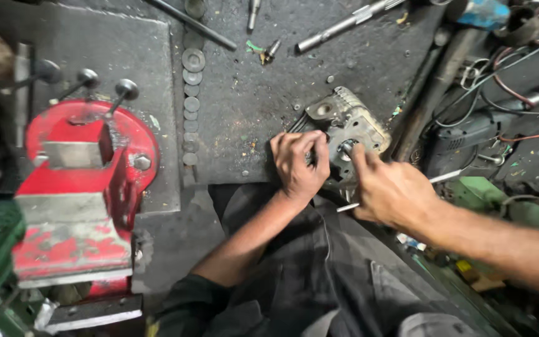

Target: The person works at a cluttered repair workbench on a motorcycle cylinder head, driving a valve guide into the head using a long punch and hammer, repositioning the head on the bench between strikes, then picking up a long rod and reaching for parts in a parts tray.

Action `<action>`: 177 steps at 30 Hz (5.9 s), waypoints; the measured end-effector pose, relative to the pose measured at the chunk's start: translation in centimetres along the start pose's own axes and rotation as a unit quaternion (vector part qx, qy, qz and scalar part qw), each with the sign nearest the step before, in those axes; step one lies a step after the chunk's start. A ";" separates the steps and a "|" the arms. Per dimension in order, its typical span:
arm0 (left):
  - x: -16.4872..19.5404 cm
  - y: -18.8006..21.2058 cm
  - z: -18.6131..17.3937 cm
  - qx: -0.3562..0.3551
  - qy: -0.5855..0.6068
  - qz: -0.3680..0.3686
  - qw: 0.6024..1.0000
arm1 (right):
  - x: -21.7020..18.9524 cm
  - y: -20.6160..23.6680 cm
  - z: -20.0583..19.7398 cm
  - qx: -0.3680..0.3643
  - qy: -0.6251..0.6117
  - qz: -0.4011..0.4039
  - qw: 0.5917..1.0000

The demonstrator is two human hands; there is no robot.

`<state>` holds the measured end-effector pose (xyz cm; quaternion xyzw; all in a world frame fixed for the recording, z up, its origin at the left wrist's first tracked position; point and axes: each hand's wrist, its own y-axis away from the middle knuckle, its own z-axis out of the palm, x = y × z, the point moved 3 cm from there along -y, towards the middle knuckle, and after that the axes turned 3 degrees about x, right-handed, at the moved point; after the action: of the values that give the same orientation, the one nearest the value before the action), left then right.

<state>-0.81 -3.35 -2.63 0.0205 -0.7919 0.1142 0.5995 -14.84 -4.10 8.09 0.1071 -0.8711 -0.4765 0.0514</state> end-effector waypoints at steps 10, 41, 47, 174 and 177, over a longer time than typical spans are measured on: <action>1.2 0.2 -0.5 -0.001 -0.037 0.021 0.999 | 1.8 0.9 4.5 -0.004 -0.883 0.141 0.447; 0.3 -0.2 -0.4 -0.030 -0.014 0.021 0.999 | 1.7 1.4 5.2 0.033 -0.808 0.268 0.524; 0.7 0.5 -0.2 -0.030 -0.032 0.023 0.999 | 2.2 2.6 4.7 0.052 -0.874 0.116 0.469; 0.8 -0.6 -0.1 -0.072 -0.040 -0.002 0.997 | 2.5 0.7 6.0 0.016 -0.782 0.219 0.584; 1.1 -0.4 -0.3 -0.065 -0.043 0.009 0.997 | 1.6 0.6 5.6 0.004 -0.889 0.166 0.427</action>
<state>-0.76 -3.56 -1.43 -0.0206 -0.8230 0.0667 0.5638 -17.52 0.48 5.53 -0.5219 -0.4369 -0.2870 -0.6741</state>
